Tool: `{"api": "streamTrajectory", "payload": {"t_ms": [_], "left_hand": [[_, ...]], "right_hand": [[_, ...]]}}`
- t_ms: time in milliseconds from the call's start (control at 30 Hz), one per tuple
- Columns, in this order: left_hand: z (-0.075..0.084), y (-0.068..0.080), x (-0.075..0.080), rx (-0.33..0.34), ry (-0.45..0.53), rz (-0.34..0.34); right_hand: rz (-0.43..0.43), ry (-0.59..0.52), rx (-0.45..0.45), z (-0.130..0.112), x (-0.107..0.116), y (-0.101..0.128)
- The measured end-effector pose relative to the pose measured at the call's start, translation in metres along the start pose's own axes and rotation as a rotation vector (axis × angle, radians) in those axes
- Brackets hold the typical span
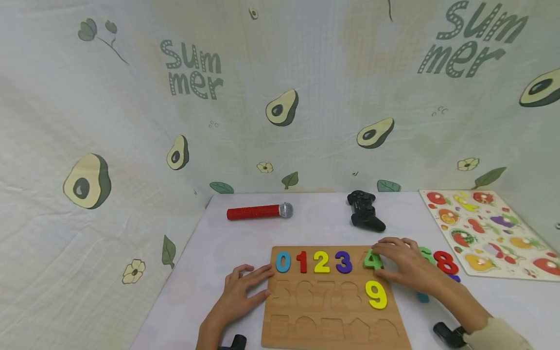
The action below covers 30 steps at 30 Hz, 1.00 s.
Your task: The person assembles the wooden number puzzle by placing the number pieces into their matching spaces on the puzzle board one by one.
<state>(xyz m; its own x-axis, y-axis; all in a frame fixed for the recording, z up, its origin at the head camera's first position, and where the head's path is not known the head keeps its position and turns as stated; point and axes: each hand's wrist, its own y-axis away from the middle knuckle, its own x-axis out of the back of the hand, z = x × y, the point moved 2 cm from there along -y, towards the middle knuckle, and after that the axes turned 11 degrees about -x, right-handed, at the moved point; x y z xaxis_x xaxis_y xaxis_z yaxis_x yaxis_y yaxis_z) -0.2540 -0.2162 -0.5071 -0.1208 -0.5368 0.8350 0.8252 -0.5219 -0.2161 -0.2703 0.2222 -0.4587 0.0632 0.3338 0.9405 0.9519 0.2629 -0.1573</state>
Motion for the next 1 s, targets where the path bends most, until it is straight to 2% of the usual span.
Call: {"api": "streamTrajectory", "payload": {"t_ms": [1000], "left_hand": [[0.001, -0.001, 0.001, 0.016, -0.010, -0.024]], "right_hand": [[-0.075, 0.016, -0.006, -0.002, -0.012, -0.010]]}}
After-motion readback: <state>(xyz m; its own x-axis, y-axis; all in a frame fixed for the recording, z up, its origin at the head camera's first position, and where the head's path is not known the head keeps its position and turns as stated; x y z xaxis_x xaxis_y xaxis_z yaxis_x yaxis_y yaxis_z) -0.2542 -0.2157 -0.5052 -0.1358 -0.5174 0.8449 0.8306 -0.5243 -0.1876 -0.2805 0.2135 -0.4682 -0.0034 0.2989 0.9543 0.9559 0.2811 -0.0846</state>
